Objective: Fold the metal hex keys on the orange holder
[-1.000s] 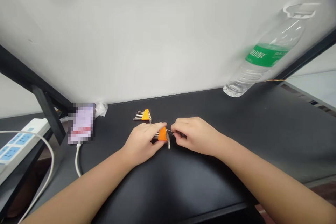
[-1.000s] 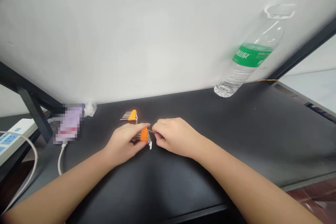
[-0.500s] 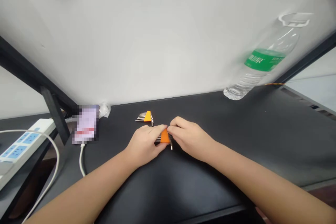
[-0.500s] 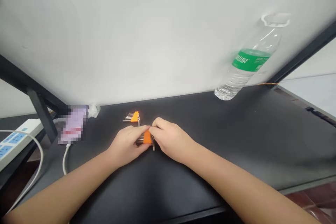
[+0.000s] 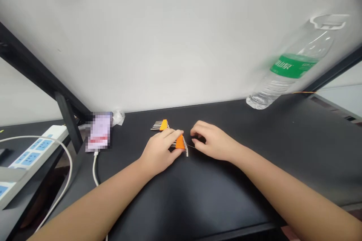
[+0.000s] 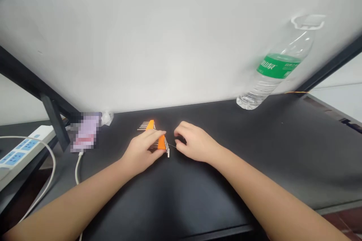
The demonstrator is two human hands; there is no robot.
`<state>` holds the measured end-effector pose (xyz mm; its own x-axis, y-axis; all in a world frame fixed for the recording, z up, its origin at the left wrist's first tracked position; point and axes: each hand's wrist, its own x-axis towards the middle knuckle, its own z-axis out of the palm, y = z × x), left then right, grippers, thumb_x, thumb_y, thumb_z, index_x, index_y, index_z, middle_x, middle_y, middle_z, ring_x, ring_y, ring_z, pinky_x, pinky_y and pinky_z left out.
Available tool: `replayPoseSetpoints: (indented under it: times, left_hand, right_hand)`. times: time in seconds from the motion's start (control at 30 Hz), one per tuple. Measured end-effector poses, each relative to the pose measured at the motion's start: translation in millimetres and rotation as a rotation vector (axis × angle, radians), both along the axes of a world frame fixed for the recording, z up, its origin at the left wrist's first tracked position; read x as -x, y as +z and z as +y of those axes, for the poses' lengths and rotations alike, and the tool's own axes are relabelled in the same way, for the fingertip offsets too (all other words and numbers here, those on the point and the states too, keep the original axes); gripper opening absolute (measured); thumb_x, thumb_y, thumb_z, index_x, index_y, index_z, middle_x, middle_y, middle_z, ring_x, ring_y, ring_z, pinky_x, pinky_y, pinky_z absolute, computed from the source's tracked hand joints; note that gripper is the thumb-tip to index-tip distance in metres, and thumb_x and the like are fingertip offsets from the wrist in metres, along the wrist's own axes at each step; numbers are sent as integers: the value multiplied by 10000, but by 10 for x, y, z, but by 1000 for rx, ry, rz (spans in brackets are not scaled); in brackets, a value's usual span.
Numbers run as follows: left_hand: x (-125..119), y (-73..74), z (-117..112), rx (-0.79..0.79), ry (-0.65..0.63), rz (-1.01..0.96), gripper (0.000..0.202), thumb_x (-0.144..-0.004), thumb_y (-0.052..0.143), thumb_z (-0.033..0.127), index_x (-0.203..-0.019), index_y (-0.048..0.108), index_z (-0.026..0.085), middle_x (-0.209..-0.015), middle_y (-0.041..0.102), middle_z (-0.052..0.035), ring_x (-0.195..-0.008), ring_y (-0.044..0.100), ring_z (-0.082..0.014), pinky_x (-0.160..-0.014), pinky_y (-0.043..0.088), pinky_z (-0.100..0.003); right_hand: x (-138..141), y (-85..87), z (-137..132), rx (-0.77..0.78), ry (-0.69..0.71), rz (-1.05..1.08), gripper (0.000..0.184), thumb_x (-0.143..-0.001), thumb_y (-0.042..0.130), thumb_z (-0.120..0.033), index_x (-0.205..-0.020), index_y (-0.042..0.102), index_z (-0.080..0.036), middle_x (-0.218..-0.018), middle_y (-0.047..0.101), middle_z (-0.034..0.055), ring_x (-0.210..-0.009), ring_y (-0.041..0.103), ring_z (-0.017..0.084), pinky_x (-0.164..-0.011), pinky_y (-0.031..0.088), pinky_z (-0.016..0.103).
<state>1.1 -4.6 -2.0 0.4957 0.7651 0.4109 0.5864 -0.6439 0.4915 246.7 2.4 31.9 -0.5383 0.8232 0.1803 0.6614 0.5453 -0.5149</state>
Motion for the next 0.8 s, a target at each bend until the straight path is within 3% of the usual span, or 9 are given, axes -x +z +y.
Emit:
replayPoseSetpoints:
  times: [0.1,0.23,0.43,0.63,0.8]
  left_hand:
    - [14,-22,34,-4,18,-19,465,-900,671,184,-1354,603,260,-1209,714,-47,-1103,695,-218,-956,587,-374]
    - [22,-36,47,16,29,-33,477,-910,633,140,-1369,592,265,-1282,702,-36,-1172,675,-212,-1046,557,-398]
    - [14,-56,33,74,82,-33,541,-880,680,170,-1400,562,258,-1259,714,-50,-1111,702,-233,-1001,583,-418]
    - [13,-45,34,131,67,-68,538,-877,662,154,-1389,546,268,-1314,696,-38,-1162,692,-220,-1027,579,-404]
    - [11,-22,37,115,28,-36,506,-873,644,128,-1358,572,257,-1298,696,-48,-1135,695,-216,-1035,574,-420]
  right_hand:
    - [-49,-2,26,54,0,-265,54,-882,629,-230,-910,624,-184,-943,604,45,-859,562,185,-760,448,318]
    - [33,36,-41,25,-7,-470,109,-869,557,-159,-764,583,-173,-839,582,45,-782,548,171,-716,413,309]
    - [114,98,-142,64,-2,-429,176,-930,598,-344,-858,616,-185,-920,615,43,-796,574,167,-681,390,292]
    - [115,40,-170,-55,-32,-577,59,-819,553,-132,-774,564,-168,-836,616,57,-733,557,175,-661,321,319]
    - [58,136,-105,5,-75,-321,89,-834,535,-128,-781,497,-189,-722,583,-24,-614,472,114,-607,289,274]
